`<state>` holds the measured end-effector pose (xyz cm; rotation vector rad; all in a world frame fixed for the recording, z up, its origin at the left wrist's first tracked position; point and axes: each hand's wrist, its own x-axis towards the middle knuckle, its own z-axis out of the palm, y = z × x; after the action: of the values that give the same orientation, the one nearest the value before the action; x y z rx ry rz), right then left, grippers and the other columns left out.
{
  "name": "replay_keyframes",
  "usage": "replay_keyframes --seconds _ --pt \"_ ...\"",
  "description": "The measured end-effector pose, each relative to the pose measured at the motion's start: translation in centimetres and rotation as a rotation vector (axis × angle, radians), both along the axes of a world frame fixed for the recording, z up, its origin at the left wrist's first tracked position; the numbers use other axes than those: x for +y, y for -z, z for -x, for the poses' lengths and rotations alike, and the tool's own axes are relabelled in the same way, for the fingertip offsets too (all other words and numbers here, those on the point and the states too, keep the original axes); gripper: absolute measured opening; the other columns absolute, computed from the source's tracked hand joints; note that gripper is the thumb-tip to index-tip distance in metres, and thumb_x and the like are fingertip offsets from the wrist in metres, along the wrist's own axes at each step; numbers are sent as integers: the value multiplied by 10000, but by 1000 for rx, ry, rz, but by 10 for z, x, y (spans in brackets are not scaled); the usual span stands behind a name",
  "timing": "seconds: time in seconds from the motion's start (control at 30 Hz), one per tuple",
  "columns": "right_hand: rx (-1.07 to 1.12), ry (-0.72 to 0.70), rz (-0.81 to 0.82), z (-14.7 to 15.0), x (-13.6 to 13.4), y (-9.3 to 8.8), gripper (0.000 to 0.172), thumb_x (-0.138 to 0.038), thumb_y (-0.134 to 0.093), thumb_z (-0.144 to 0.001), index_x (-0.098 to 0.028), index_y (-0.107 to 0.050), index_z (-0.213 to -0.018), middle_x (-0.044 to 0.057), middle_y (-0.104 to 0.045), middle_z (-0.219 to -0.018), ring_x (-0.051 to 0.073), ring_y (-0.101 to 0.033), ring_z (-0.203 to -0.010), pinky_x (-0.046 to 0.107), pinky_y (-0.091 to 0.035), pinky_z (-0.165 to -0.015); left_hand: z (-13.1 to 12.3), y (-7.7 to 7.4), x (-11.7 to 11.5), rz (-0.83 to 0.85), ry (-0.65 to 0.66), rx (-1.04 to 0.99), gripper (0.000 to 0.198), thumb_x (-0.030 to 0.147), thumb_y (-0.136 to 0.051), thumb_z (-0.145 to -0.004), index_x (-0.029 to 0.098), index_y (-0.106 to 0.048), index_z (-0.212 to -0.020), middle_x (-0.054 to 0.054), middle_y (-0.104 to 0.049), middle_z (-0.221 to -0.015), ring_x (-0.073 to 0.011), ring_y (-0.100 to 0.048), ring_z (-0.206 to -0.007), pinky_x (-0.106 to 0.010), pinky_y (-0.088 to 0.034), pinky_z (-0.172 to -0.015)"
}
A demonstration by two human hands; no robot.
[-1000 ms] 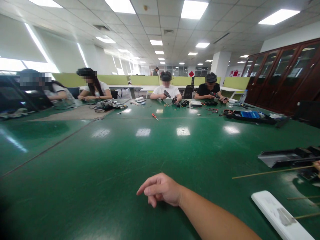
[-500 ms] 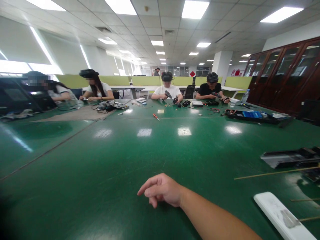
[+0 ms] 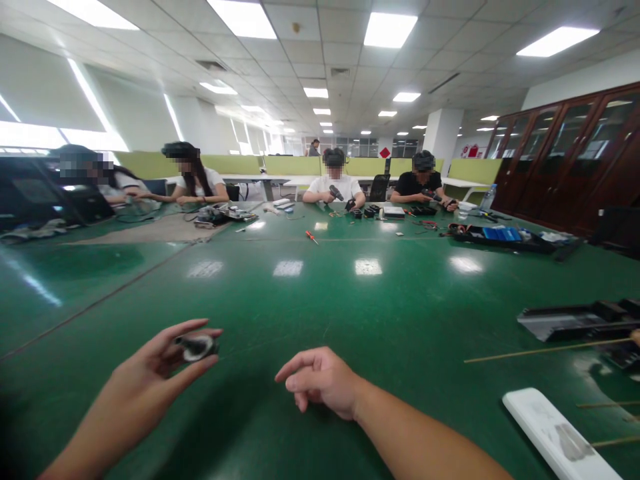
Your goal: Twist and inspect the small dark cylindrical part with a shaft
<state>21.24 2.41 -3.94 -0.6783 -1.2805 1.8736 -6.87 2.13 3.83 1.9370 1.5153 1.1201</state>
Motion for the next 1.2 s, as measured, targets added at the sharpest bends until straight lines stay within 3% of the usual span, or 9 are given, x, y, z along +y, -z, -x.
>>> replay_keyframes --seconds 0.1,0.2,0.33,0.47,0.53,0.67,0.9,1.03,1.2 --pt "-153 199 -103 4 0 1 200 -282 -704 -717 -152 -698 -868 -56 -549 -512 94 -451 -435 233 -283 -490 -59 1 26 8 284 -56 379 418 -704 -842 202 -618 -1141 -81 -731 -1144 -236 -712 -1007 -370 -569 -943" --pt "-435 377 -301 7 -2 1 55 -161 -634 -715 -175 -655 -764 -73 -490 -504 96 -424 -450 234 -286 -488 -91 24 47 -41 374 37 297 322 -652 -882 221 -636 -1160 -48 -718 -1099 -208 -682 -988 -330 -540 -914" --pt "-598 514 -516 8 -4 0 161 -87 -569 -724 -208 -603 -825 -72 -530 -572 112 -479 -504 241 -341 -534 -94 57 59 -14 418 53 272 275 -635 -878 219 -652 -1144 -41 -722 -1051 -199 -677 -927 -312 -535 -851" --pt "-582 806 -470 8 3 6 364 -44 -559 -671 -222 -527 -987 -11 -608 -866 160 -585 -774 275 -445 -714 -85 63 61 -17 464 100 226 260 -709 -837 239 -699 -1062 -30 -725 -1009 -208 -666 -936 -313 -511 -853" --pt "-568 794 -443 8 6 9 464 -39 -564 -656 -230 -517 -1076 6 -617 -964 170 -589 -838 296 -460 -772 -84 60 61 -19 496 108 237 288 -717 -848 241 -706 -1080 -41 -720 -1017 -214 -657 -948 -321 -502 -863" --pt "-607 712 -448 7 5 9 426 -55 -568 -684 -244 -539 -1064 -8 -591 -930 177 -574 -843 306 -457 -779 -87 58 60 4 546 81 276 328 -682 -890 251 -700 -1154 -62 -705 -1061 -221 -646 -981 -333 -497 -883" --pt "-628 682 -484 4 -2 -3 418 -35 -572 -697 -240 -574 -1061 14 -607 -1039 194 -580 -948 310 -440 -822 -89 58 55 124 452 28 457 246 -745 -788 255 -610 -1225 -29 -721 -1035 -220 -666 -965 -338 -498 -895" --pt "-640 636 -492 3 -1 -5 380 -26 -575 -698 -242 -612 -1009 8 -607 -1020 192 -587 -951 298 -438 -811 -91 56 53 146 446 13 239 271 -731 -792 222 -629 -1003 -5 -694 -922 -198 -646 -868 -295 -487 -788" --pt "-611 648 -459 3 1 -4 330 -18 -577 -709 -233 -646 -951 2 -603 -993 182 -593 -918 284 -433 -784 -91 58 53 163 478 22 189 289 -684 -843 221 -628 -1010 -2 -672 -907 -188 -619 -841 -287 -456 -763"
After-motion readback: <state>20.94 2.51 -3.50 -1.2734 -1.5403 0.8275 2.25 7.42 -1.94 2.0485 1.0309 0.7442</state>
